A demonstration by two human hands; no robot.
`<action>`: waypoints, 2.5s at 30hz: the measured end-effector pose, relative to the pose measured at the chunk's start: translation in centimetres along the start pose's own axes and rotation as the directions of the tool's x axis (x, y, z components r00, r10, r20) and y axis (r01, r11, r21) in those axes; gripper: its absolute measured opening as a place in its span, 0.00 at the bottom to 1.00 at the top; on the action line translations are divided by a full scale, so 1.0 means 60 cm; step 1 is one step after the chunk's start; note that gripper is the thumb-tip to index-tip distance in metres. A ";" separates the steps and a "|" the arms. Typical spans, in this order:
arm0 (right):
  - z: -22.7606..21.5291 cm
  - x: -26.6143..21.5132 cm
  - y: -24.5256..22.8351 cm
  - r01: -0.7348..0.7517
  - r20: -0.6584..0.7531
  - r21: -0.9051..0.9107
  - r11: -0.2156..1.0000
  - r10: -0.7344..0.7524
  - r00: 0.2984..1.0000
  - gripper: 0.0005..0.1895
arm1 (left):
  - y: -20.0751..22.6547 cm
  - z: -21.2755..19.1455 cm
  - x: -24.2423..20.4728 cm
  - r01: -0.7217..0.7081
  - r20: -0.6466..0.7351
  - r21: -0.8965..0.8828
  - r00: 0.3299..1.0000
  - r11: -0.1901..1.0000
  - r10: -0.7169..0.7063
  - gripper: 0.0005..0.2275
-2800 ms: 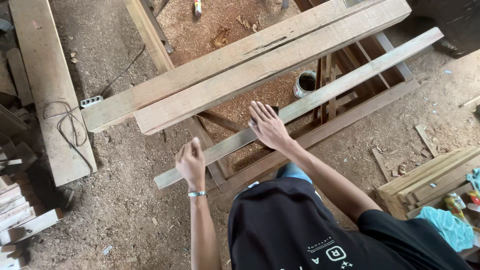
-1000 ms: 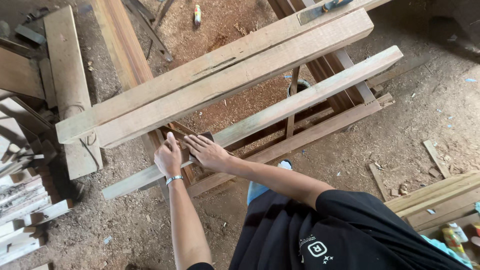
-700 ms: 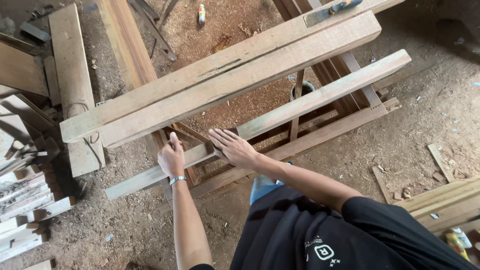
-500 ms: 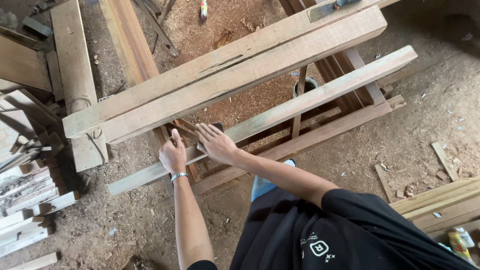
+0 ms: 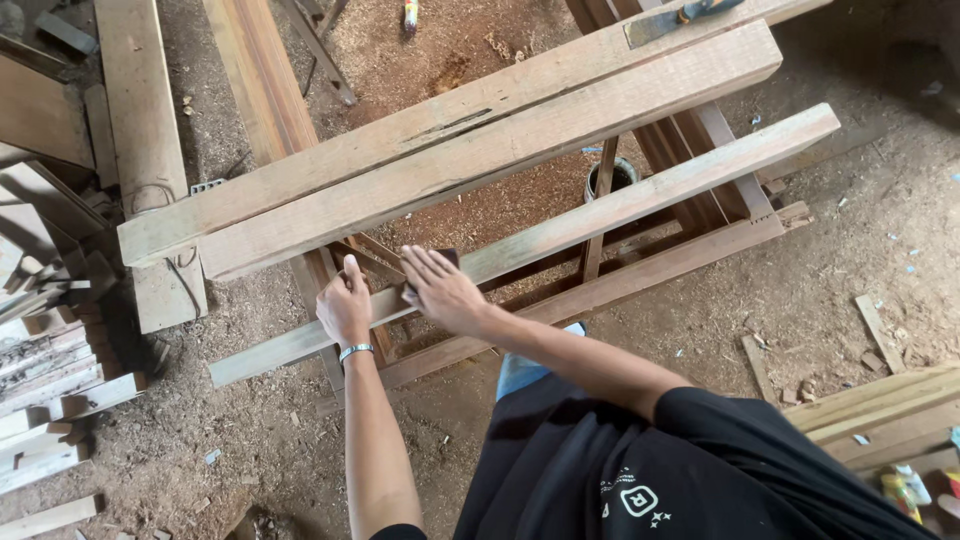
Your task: The person sands a long, thin wooden beam with a piece of sandpaper, moving their hands along the length and edges of the wood while it rests on a wooden frame.
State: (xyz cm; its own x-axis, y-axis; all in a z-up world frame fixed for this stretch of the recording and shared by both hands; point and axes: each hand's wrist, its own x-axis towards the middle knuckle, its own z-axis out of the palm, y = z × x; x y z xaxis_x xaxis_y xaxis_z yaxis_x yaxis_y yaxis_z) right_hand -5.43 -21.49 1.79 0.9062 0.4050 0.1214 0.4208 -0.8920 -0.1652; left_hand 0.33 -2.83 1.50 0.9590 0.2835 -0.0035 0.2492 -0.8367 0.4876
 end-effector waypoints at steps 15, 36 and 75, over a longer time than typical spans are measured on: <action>0.002 -0.031 0.018 0.050 -0.080 0.152 0.987 -0.038 0.996 0.32 | 0.011 -0.018 -0.011 -0.060 -0.084 -0.025 0.995 0.998 0.057 0.26; -0.008 -0.007 -0.020 0.107 -0.047 0.132 0.986 -0.101 0.994 0.32 | -0.003 -0.007 -0.007 -0.060 -0.071 0.015 0.996 0.998 0.061 0.27; 0.007 -0.013 -0.092 -0.091 0.094 -0.213 0.973 0.113 0.989 0.36 | -0.110 -0.017 0.018 -0.528 0.113 -0.262 0.814 0.808 0.569 0.16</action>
State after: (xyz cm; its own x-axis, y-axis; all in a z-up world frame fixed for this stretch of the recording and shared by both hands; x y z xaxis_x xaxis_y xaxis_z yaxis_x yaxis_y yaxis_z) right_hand -8.43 -16.79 2.22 0.9478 0.3188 0.0091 0.3183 -0.9473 0.0364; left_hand -0.42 3.50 -0.84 0.9381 -0.2983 0.1762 -0.3408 -0.7031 0.6241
